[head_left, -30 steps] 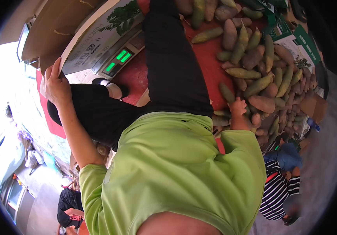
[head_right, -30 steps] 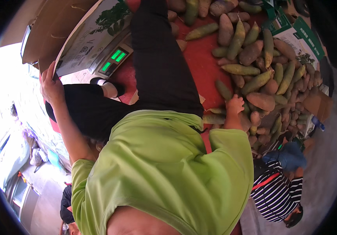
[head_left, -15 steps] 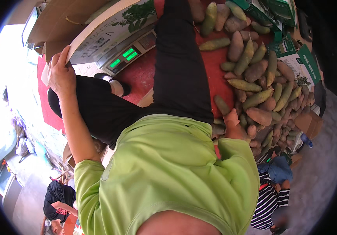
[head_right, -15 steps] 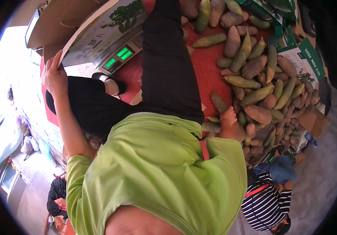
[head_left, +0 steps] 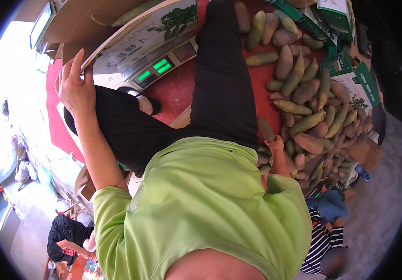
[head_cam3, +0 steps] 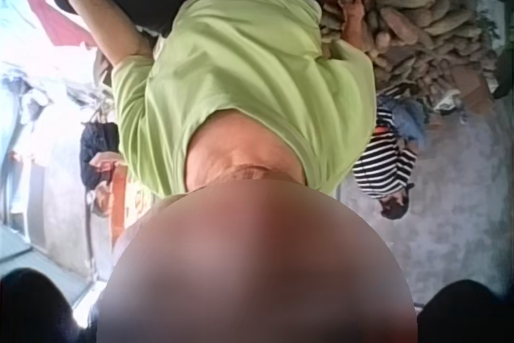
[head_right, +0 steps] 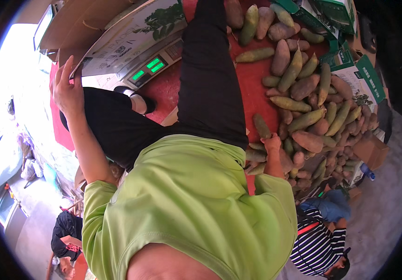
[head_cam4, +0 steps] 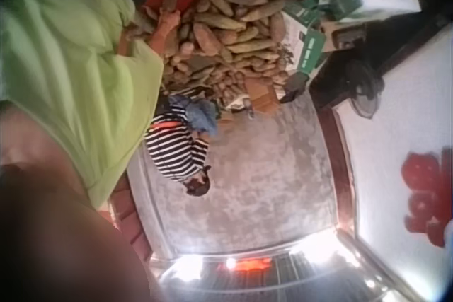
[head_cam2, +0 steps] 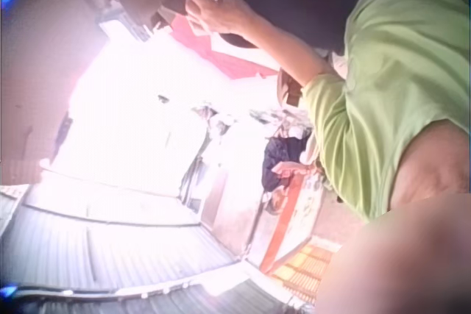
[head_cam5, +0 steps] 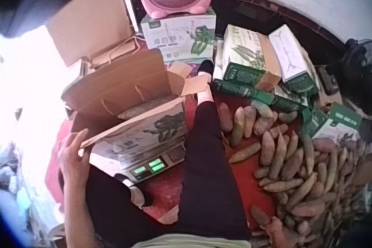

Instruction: Sorting and packing large produce, such as winter melons, into cardboard boxes and paper bags on a warehouse floor.

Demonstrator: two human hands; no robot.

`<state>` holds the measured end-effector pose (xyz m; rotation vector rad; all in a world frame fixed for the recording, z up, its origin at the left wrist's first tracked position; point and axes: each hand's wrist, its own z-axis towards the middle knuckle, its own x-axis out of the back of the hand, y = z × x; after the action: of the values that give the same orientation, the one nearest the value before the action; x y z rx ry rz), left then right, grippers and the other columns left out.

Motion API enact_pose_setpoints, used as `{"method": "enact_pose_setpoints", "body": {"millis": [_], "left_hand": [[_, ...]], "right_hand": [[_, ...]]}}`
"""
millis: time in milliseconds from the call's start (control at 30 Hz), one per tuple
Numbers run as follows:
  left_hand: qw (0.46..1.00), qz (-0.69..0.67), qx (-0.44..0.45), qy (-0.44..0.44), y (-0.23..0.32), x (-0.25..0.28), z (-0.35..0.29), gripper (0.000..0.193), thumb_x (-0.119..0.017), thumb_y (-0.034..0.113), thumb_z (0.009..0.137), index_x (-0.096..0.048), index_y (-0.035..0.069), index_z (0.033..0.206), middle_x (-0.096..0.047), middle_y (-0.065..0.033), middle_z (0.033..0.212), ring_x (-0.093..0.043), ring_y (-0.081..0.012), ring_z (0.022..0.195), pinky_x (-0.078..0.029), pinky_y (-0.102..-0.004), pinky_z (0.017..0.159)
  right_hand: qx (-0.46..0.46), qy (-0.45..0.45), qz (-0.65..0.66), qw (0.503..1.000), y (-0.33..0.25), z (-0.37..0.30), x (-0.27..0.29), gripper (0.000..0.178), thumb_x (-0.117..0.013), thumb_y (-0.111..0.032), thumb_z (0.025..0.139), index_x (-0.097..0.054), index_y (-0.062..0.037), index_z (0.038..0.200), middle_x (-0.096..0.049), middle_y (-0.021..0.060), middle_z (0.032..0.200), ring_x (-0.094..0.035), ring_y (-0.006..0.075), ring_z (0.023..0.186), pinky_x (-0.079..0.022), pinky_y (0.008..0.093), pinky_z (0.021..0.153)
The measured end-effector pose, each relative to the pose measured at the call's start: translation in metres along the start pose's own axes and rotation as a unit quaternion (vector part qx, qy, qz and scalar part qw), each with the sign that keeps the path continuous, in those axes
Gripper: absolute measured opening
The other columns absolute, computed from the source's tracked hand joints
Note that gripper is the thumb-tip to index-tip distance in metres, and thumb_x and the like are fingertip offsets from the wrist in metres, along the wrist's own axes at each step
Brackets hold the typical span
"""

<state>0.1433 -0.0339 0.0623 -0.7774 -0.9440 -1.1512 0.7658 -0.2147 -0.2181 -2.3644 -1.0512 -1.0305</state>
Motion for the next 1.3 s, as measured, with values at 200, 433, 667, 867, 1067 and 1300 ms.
{"method": "enact_pose_setpoints", "body": {"millis": [200,433,667,867,1067,1300], "left_hand": [[0.999,-0.020,-0.005,0.042,-0.007,0.002,0.001,0.040,-0.072,0.019,0.074,-0.064,0.024,0.114,-0.064,0.0025,0.104,-0.058,-0.0199,0.101,-0.038,-0.0380,0.095],[0.996,-0.029,-0.014,0.079,-0.010,0.004,0.002,0.037,-0.074,0.022,0.074,-0.067,0.021,0.110,-0.065,0.0013,0.099,-0.057,-0.0193,0.102,-0.038,-0.0371,0.095],[0.996,-0.044,-0.008,0.080,-0.011,0.004,0.003,0.037,-0.075,0.021,0.073,-0.068,0.021,0.109,-0.065,0.0010,0.099,-0.058,-0.0192,0.102,-0.038,-0.0372,0.094],[0.998,-0.043,-0.026,0.041,-0.011,0.010,0.003,0.027,-0.072,0.020,0.076,-0.069,0.018,0.103,-0.065,-0.0015,0.098,-0.059,-0.0197,0.097,-0.038,-0.0374,0.095],[0.997,-0.072,-0.010,0.038,-0.007,0.011,0.001,0.018,-0.070,0.012,0.074,-0.070,0.014,0.092,-0.065,-0.0006,0.089,-0.060,-0.0197,0.094,-0.038,-0.0402,0.097],[0.996,-0.083,-0.009,0.041,-0.005,0.014,0.005,0.016,-0.069,0.013,0.074,-0.070,0.013,0.090,-0.064,-0.0006,0.087,-0.060,-0.0199,0.092,-0.038,-0.0403,0.097]], "right_hand": [[0.081,0.066,0.101,0.989,0.005,0.023,-0.008,0.045,-0.079,-0.009,0.064,-0.058,-0.0003,0.103,-0.064,0.0073,0.089,-0.060,0.0173,0.080,-0.048,0.0307,0.072],[0.076,0.006,0.163,0.984,-0.048,0.016,0.020,0.051,-0.080,-0.016,0.063,-0.060,-0.0014,0.108,-0.065,0.0154,0.100,-0.062,0.0282,0.094,-0.047,0.0370,0.081],[0.118,0.015,0.157,0.980,-0.101,0.004,0.040,0.045,-0.077,-0.009,0.067,-0.060,-0.0015,0.108,-0.066,0.0121,0.095,-0.062,0.0222,0.087,-0.048,0.0338,0.078],[0.139,0.008,0.319,0.937,-0.140,0.008,0.054,0.041,-0.073,-0.005,0.074,-0.057,0.0002,0.111,-0.064,0.0057,0.096,-0.059,0.0156,0.086,-0.048,0.0285,0.076],[0.377,0.216,0.264,0.861,-0.279,-0.059,0.187,0.051,-0.073,-0.011,0.074,-0.053,0.0004,0.119,-0.055,0.0097,0.111,-0.055,0.0197,0.098,-0.046,0.0317,0.084],[0.641,0.229,0.181,0.710,-0.452,-0.145,0.287,0.050,-0.070,-0.009,0.077,-0.052,0.0006,0.123,-0.055,0.0100,0.115,-0.057,0.0188,0.101,-0.046,0.0300,0.088]]}}
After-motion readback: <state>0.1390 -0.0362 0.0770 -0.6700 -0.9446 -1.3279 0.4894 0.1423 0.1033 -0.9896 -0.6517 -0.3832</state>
